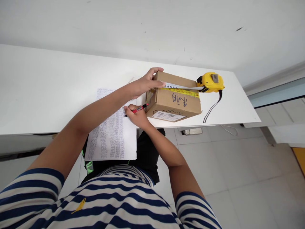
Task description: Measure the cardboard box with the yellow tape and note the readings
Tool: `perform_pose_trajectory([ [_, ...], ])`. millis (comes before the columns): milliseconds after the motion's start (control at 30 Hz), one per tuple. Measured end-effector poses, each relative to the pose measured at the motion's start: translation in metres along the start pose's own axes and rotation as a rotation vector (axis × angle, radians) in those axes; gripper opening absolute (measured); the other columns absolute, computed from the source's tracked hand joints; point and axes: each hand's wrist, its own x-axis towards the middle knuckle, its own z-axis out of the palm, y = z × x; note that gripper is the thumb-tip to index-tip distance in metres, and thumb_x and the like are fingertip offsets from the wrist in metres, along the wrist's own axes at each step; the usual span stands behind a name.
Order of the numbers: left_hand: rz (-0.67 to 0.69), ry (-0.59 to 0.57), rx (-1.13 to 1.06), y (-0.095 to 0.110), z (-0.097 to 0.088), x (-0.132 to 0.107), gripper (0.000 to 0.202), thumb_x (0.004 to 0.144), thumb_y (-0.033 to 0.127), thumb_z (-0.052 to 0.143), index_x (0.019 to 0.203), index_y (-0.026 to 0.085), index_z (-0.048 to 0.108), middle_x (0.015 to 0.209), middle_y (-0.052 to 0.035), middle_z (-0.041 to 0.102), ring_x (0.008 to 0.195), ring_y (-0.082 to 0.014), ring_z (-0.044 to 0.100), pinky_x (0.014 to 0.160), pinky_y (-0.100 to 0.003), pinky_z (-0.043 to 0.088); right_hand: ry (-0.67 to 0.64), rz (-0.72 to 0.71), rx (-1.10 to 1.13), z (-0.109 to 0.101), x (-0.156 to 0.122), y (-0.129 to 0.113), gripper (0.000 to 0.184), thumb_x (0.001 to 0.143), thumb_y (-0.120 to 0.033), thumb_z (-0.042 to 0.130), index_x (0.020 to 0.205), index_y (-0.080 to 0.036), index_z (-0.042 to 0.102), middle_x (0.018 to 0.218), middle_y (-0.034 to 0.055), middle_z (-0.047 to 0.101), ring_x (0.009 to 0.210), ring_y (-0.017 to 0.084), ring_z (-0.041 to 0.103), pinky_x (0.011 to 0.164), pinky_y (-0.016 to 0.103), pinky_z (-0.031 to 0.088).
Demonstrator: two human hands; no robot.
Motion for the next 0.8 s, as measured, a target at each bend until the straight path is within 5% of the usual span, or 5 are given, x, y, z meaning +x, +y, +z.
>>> perform_pose_trajectory([
  [800,-0.018,0.005,-0.012,0.0047,0.0038,-0.0041,0.069,0.079,0.034,0.081,0.136,0.035,0.043,0.140,-0.0087,0.056,0.141,-0.0373,0.053,0.120,-0.056,0.041,0.019,-0.007,0.007,-0.0010,-0.0008,-0.0017,0.070,0.085,-0.086,0.055,0.056,-0.025,0.038,0.055,-0.0036,0.040,0.058,0.013,0.040,0.058,0.031,0.035],
])
